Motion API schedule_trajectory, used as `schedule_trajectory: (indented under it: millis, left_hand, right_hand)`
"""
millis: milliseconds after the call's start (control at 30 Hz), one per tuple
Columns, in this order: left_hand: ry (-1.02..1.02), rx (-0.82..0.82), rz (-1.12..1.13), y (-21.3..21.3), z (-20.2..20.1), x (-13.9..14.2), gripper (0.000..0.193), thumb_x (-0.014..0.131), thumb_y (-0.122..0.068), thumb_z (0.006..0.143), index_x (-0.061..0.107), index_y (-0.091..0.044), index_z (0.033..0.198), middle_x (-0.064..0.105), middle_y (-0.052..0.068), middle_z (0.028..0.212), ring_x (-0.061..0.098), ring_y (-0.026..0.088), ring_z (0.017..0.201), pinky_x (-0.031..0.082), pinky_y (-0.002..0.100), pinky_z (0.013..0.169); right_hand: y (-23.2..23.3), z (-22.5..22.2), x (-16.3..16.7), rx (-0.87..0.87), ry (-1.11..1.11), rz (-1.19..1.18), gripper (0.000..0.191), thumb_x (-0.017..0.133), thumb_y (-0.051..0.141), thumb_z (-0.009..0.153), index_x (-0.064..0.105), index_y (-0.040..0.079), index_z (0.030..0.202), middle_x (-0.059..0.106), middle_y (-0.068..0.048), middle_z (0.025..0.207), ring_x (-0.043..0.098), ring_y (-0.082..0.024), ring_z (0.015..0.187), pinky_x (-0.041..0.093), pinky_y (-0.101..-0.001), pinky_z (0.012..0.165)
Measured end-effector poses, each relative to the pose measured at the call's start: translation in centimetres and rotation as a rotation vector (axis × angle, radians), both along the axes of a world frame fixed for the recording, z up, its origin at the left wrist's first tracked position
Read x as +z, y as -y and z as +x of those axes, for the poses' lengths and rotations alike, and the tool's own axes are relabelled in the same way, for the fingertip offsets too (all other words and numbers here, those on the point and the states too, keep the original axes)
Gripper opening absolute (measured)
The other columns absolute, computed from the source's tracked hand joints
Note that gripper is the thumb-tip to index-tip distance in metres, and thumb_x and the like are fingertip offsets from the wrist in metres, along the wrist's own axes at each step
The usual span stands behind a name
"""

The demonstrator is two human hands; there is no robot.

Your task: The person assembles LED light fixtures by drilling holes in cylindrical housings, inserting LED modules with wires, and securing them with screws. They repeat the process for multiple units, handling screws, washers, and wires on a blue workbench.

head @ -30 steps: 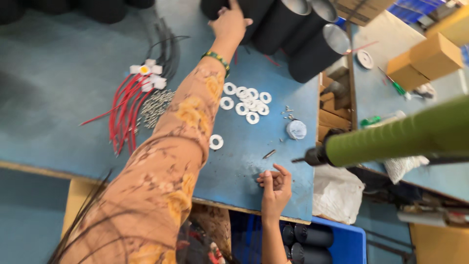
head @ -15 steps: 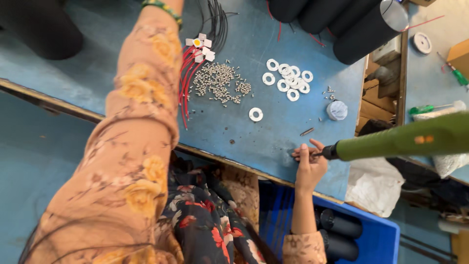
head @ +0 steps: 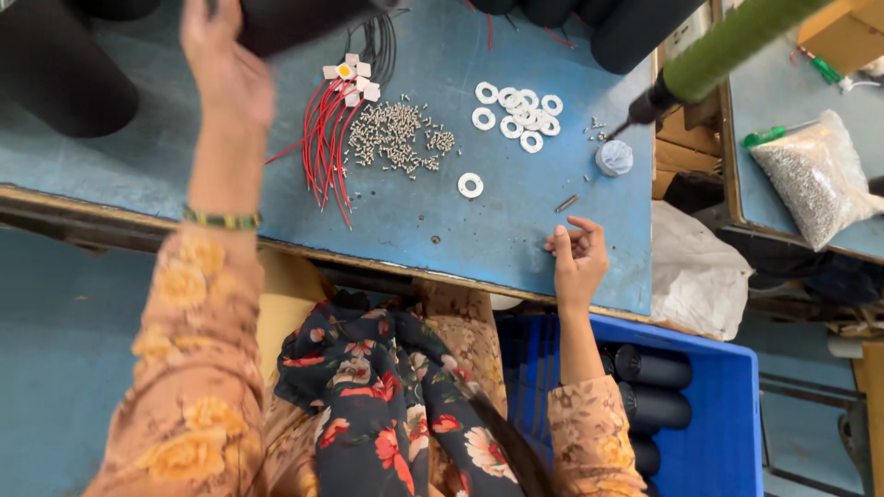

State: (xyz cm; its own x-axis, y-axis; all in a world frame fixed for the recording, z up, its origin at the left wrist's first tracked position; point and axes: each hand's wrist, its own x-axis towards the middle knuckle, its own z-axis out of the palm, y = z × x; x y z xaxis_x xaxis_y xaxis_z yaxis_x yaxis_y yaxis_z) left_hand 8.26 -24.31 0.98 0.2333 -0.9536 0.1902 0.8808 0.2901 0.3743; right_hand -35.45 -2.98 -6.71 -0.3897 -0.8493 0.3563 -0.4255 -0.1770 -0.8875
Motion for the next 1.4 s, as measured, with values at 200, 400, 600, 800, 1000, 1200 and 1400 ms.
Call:
schedule_trajectory:
  millis: [200, 400, 600, 800, 1000, 1200, 1400]
  left_hand:
    - [0.001, -0.484, -0.131, -11.9, -6.8, -4.9, 0.048, 0.061, -0.030, 0.108, 0.051, -0.006, 0.148, 0.059, 0.009, 0.151, 0.057, 0.024, 0.143, 0.044, 0.046, 0.128]
    - [-0.112, -0.819, -0.049, -18.8, -12.3, -7.5, 0.059, 0.067, -0.024, 0.104, 0.046, 0.002, 0.153, 0.064, 0.011, 0.144, 0.062, 0.020, 0.132, 0.047, 0.037, 0.119]
    - [-0.167, -0.926, 0.051, -20.6, -12.8, -8.7, 0.055, 0.063, -0.021, 0.108, 0.044, 0.005, 0.153, 0.063, 0.013, 0.141, 0.063, 0.020, 0.129, 0.049, 0.036, 0.115]
    - [-0.030, -1.073, 0.175, -20.4, -12.2, -7.9, 0.047, 0.056, -0.028, 0.106, 0.049, 0.002, 0.142, 0.067, 0.013, 0.131, 0.070, 0.025, 0.116, 0.057, 0.046, 0.101]
    - [0.373, -1.153, 0.291, -18.7, -11.4, -7.3, 0.047, 0.057, -0.035, 0.106, 0.059, 0.002, 0.134, 0.071, 0.014, 0.122, 0.072, 0.024, 0.104, 0.060, 0.045, 0.090]
    - [1.149, -0.470, -0.064, -17.0, -12.0, -7.2, 0.040, 0.062, -0.035, 0.107, 0.065, -0.003, 0.130, 0.072, 0.006, 0.113, 0.068, 0.012, 0.098, 0.054, 0.027, 0.085]
    - [1.077, -0.241, 0.082, -14.3, -7.1, -7.2, 0.033, 0.067, -0.029, 0.103, 0.065, -0.006, 0.126, 0.074, 0.000, 0.107, 0.070, 0.008, 0.093, 0.053, 0.025, 0.077]
  right_hand:
    - [-1.5, 6.1, 2.0, 0.176, -0.058, -0.191, 0.057, 0.078, 0.018, 0.093, 0.050, 0.003, 0.139, 0.066, -0.015, 0.121, 0.066, -0.020, 0.111, 0.056, -0.0318, 0.090]
    - [-0.5, 13.3, 3.8, 0.531, 0.666, -0.298, 0.062, 0.062, 0.039, 0.106, 0.032, 0.012, 0.153, 0.046, -0.008, 0.161, 0.049, -0.019, 0.149, 0.043, -0.0369, 0.122]
    - [-2.2, 11.1, 3.5, 0.630, 1.068, 0.141, 0.060, 0.053, 0.040, 0.105, 0.045, 0.002, 0.151, 0.060, -0.018, 0.139, 0.061, -0.028, 0.127, 0.051, -0.0452, 0.110]
    - [-5.8, 9.8, 2.7, 0.719, 0.675, 0.250, 0.060, 0.066, 0.036, 0.097, 0.051, 0.001, 0.143, 0.062, -0.016, 0.134, 0.063, -0.027, 0.121, 0.053, -0.0426, 0.106]
    - [-7.5, 8.4, 1.3, 0.753, 0.401, 0.339, 0.061, 0.078, 0.032, 0.089, 0.056, 0.000, 0.136, 0.065, -0.015, 0.128, 0.065, -0.026, 0.115, 0.056, -0.0399, 0.102]
    - [-7.6, 9.5, 0.3, 0.569, 0.190, 0.196, 0.062, 0.090, 0.028, 0.081, 0.061, -0.002, 0.128, 0.067, -0.013, 0.123, 0.068, -0.026, 0.110, 0.058, -0.0373, 0.099]
    - [-6.2, 8.3, 0.4, 0.271, -0.342, -0.039, 0.070, 0.099, 0.027, 0.067, 0.066, -0.002, 0.121, 0.069, -0.011, 0.118, 0.070, -0.024, 0.106, 0.058, -0.0387, 0.096]
